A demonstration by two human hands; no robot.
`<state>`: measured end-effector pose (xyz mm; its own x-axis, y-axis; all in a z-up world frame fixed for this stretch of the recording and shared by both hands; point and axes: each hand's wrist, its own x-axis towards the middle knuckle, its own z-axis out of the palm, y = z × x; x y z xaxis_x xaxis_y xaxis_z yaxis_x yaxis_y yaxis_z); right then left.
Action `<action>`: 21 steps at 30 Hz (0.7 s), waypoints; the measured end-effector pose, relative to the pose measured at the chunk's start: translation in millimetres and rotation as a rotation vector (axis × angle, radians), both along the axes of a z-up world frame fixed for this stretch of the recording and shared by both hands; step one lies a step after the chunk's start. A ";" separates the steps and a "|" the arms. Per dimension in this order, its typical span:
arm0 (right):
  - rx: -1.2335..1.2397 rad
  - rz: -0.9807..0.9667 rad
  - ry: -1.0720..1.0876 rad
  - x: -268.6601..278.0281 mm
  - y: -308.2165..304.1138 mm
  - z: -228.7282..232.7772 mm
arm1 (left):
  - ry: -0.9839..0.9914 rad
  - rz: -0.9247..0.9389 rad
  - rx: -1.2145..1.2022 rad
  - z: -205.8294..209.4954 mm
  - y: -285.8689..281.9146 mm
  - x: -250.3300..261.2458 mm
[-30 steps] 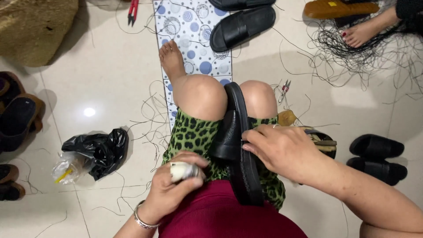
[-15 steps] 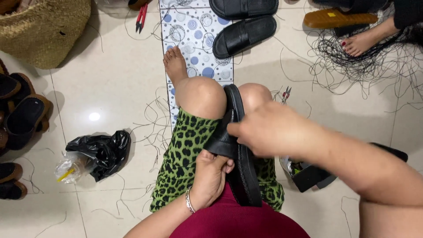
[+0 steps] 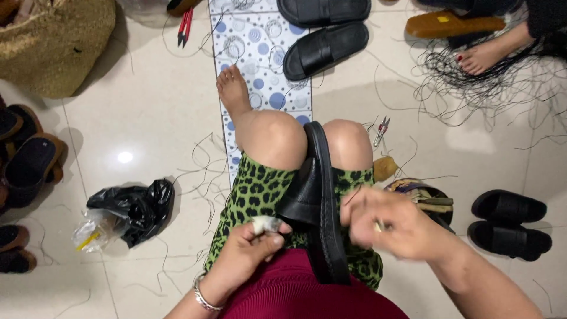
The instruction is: Hand-sewing a black sandal strap to the sole using a needle and thread.
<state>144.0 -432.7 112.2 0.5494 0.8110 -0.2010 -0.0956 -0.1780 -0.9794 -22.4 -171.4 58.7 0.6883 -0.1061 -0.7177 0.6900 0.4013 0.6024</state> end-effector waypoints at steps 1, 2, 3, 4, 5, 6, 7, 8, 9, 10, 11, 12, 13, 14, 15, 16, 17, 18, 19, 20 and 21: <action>0.002 0.003 0.012 2.2 -1.6 12.6 | 0.012 0.003 0.002 0.9 4.6 -3.7; 0.122 0.179 -0.013 4.9 -4.4 26.1 | 0.025 0.004 0.086 -0.3 8.8 -4.4; 0.241 0.355 -0.038 7.6 -7.0 40.5 | 0.039 0.006 0.170 -0.6 13.2 -5.2; 0.236 0.355 -0.050 12.8 -12.1 40.2 | 0.026 0.005 0.168 -2.8 13.9 -4.1; -0.016 0.132 -0.192 17.7 -16.9 40.4 | 0.033 0.063 0.151 -4.6 14.9 -3.3; -0.268 -0.091 -0.321 21.0 -21.9 40.3 | 0.048 0.124 0.134 -5.3 15.1 -5.6; -0.270 -0.090 -0.326 20.8 -17.6 23.4 | 0.043 0.125 0.132 -4.8 13.6 -4.7; -0.483 -0.137 -0.273 21.7 -12.7 6.1 | 0.050 0.132 0.122 -4.6 12.6 -3.0; -0.695 -0.184 -0.216 23.0 -7.9 -11.7 | 0.056 0.138 0.113 -4.9 11.6 -1.1; -0.697 -0.181 -0.217 16.3 -2.7 -10.0 | 0.057 0.141 0.110 -7.5 12.4 -2.1; -0.404 -0.090 -0.214 10.0 2.5 -8.6 | 0.028 0.135 0.083 -10.4 13.1 -2.7; -0.109 0.007 -0.200 4.1 8.7 -6.8 | 0.003 0.132 0.057 -11.7 14.5 -3.7; -0.109 0.012 -0.197 1.4 6.4 8.2 | 0.007 0.137 0.057 -9.9 15.4 -3.6; -0.240 0.255 -0.304 -0.5 4.7 22.4 | -0.001 0.111 0.088 -9.3 17.6 -1.7; -0.368 0.499 -0.409 -2.7 2.9 37.3 | -0.010 0.086 0.119 -7.9 19.8 0.0; -0.370 0.496 -0.421 -0.1 -3.2 29.8 | -0.023 0.086 0.120 -9.2 19.1 1.0; -0.562 0.460 -0.568 2.6 -9.3 22.7 | -0.021 0.062 0.129 -10.2 18.4 1.9; -0.751 0.421 -0.714 6.1 -15.4 15.3 | -0.017 0.043 0.140 -10.6 16.7 1.6; -0.748 0.421 -0.726 5.4 -10.7 11.1 | -0.028 0.049 0.143 -11.4 17.1 4.6; -0.785 0.302 -0.878 2.4 -5.8 6.6 | -0.055 0.014 0.160 -11.2 17.5 4.6; -0.814 0.179 -1.028 -0.8 -1.1 2.0 | -0.082 -0.022 0.177 -11.2 17.6 4.3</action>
